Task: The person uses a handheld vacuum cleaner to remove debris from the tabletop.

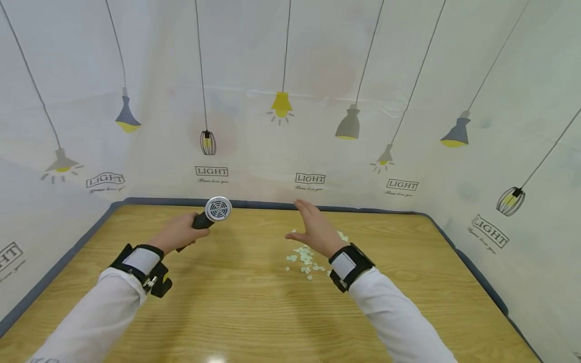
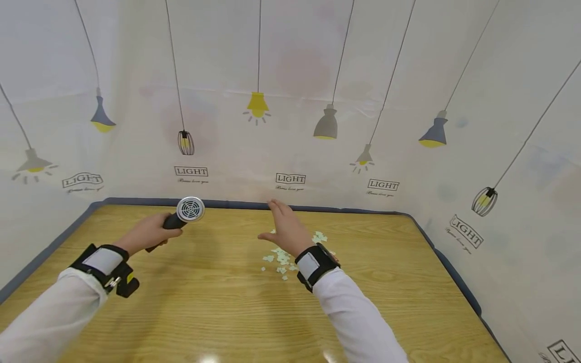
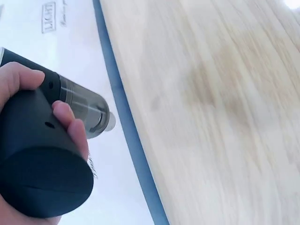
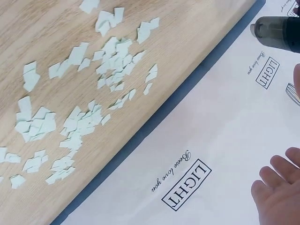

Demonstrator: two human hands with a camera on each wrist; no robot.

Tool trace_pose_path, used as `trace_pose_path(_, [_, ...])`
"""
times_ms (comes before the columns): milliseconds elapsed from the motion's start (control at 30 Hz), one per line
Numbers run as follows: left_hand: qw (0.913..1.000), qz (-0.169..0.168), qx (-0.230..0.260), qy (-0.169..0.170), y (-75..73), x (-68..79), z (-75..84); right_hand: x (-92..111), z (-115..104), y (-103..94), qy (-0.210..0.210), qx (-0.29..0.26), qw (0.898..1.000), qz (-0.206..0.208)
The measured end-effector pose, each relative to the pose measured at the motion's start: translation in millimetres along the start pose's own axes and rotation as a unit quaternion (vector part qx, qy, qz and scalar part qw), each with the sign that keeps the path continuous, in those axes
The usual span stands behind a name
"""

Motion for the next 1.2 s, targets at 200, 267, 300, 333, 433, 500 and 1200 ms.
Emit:
trace_pose_path(200, [0.9981,-0.041,0.021,0.042,3.5,0.2,27.9,-3.7,-11.9,-3.1,0.002,-0.012,1.0,-0.009])
trace_pose_path(267, [0.9969,-0.051,0.023,0.055,5.2,1.1,36.4,-4.6,-15.0,-2.8,0.004,-0.013,1.0,-0.014])
trace_pose_path(300, [0.9962,-0.056,0.026,0.062,6.0,1.5,40.4,-5.1,-16.5,-2.4,0.005,-0.012,1.0,-0.017])
trace_pose_path(333, [0.9954,-0.061,0.027,0.069,6.7,2.2,44.8,-5.8,-17.8,-1.9,0.004,-0.01,1.0,-0.019])
trace_pose_path(433, [0.9931,-0.074,0.029,0.087,9.2,3.7,57.8,-7.6,-21.7,0.0,0.001,-0.008,1.0,-0.021])
trace_pose_path(500, [0.9916,-0.082,0.031,0.095,10.6,4.1,66.0,-8.8,-24.1,1.3,0.0,-0.007,1.0,-0.025])
trace_pose_path(1200, [0.9796,-0.139,0.078,0.122,28.9,3.8,96.4,-9.6,-39.6,3.9,-0.052,-0.097,0.994,-0.012])
Point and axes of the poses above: each hand's wrist, its own x-axis away from the middle knuckle, its own y-axis out of the palm, z = x × y, the point moved 4 cm from there along -x, towards the middle knuckle, and after that the axes turned 4 degrees about -x, right-handed, at the moved point
